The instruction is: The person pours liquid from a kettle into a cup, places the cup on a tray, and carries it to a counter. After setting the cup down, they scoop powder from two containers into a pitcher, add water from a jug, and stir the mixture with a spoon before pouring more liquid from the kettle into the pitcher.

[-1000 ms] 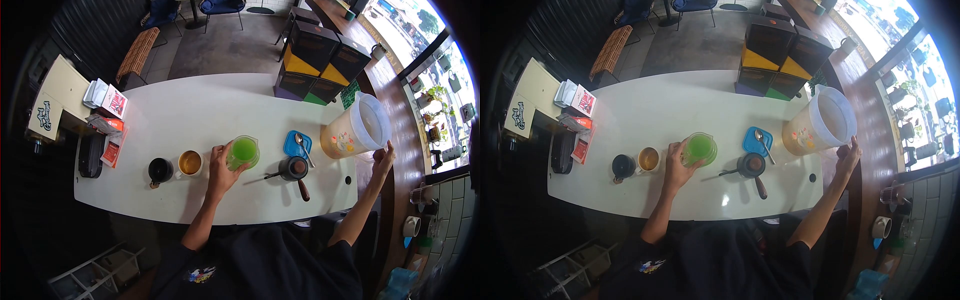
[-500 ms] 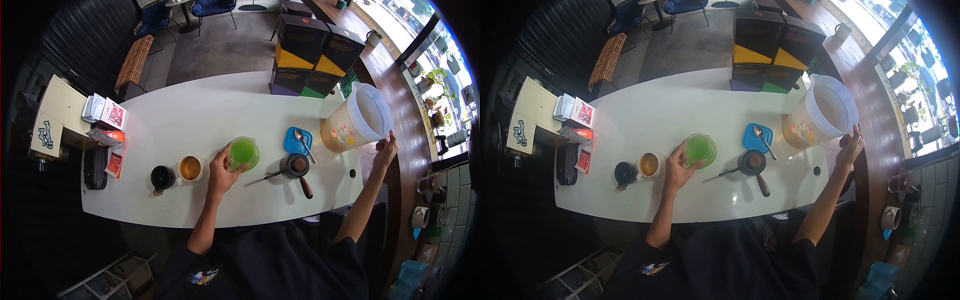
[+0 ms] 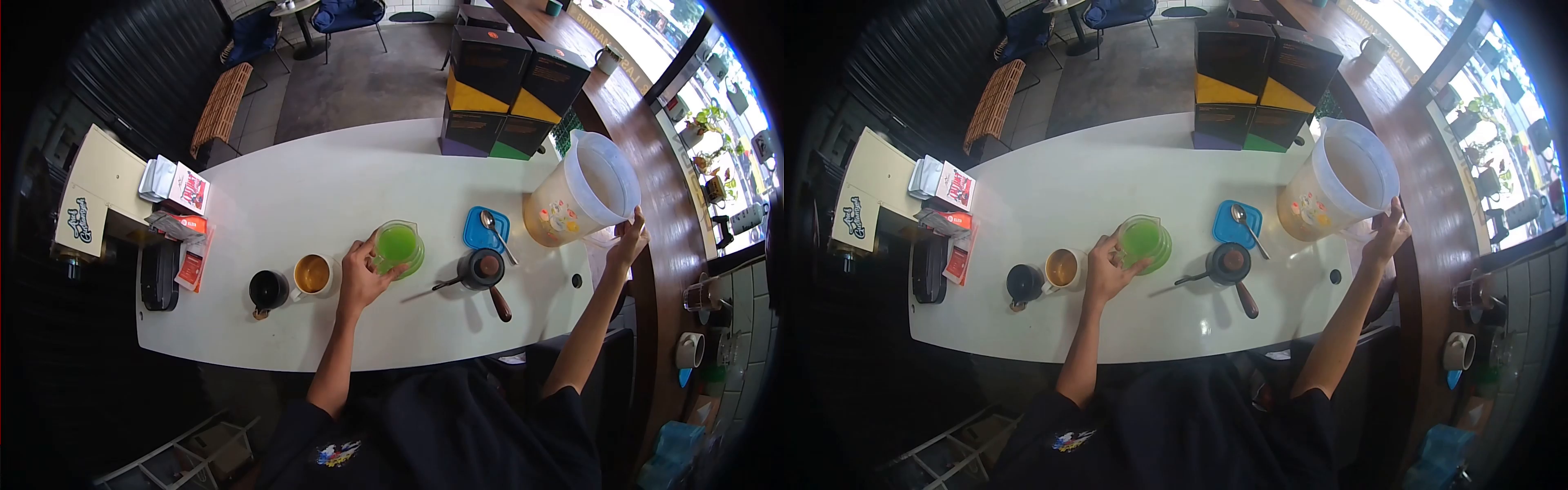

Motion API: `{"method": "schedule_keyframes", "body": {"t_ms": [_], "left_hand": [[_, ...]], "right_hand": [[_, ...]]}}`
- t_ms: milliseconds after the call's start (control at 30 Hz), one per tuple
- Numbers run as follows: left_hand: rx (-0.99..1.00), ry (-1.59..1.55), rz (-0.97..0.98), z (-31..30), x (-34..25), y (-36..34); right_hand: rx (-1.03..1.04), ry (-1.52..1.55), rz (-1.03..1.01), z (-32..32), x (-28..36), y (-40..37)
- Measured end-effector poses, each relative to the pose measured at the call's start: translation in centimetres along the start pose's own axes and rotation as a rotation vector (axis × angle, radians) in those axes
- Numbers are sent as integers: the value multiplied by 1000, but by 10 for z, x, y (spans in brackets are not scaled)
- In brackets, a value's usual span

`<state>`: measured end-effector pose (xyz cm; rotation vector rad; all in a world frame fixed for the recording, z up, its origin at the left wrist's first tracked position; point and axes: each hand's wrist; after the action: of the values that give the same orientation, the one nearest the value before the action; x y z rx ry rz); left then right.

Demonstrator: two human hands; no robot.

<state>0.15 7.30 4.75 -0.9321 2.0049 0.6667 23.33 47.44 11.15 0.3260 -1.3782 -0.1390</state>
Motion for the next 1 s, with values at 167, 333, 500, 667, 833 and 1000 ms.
{"method": "schedule_keyframes", "body": {"t_ms": [167, 333, 500, 667, 833, 1000], "left_hand": [[19, -52, 43, 2, 9, 6], [19, -69, 35, 2, 17, 6], [32, -80, 36, 6, 29, 1], [-35, -4, 45, 5, 21, -5], [-26, 5, 37, 2, 11, -6], [-93, 207, 184, 6, 12, -2]], "right_hand": [[-84, -13, -13, 12, 9, -10], [-358, -806, -495, 13, 22, -52], [290, -697, -402, 38, 32, -141], [1087, -1126, -161, 45, 49, -195], [1168, -1099, -155, 36, 21, -214], [1073, -949, -147, 34, 1, -221]]}}
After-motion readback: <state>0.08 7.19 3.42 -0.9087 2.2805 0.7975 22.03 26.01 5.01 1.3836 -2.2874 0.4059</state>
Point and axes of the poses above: each hand's wrist, its own y-axis towards the middle knuckle, its own z-axis out of the palm, x = y × z, and after that the axes turned 2 degrees about x, right-handed
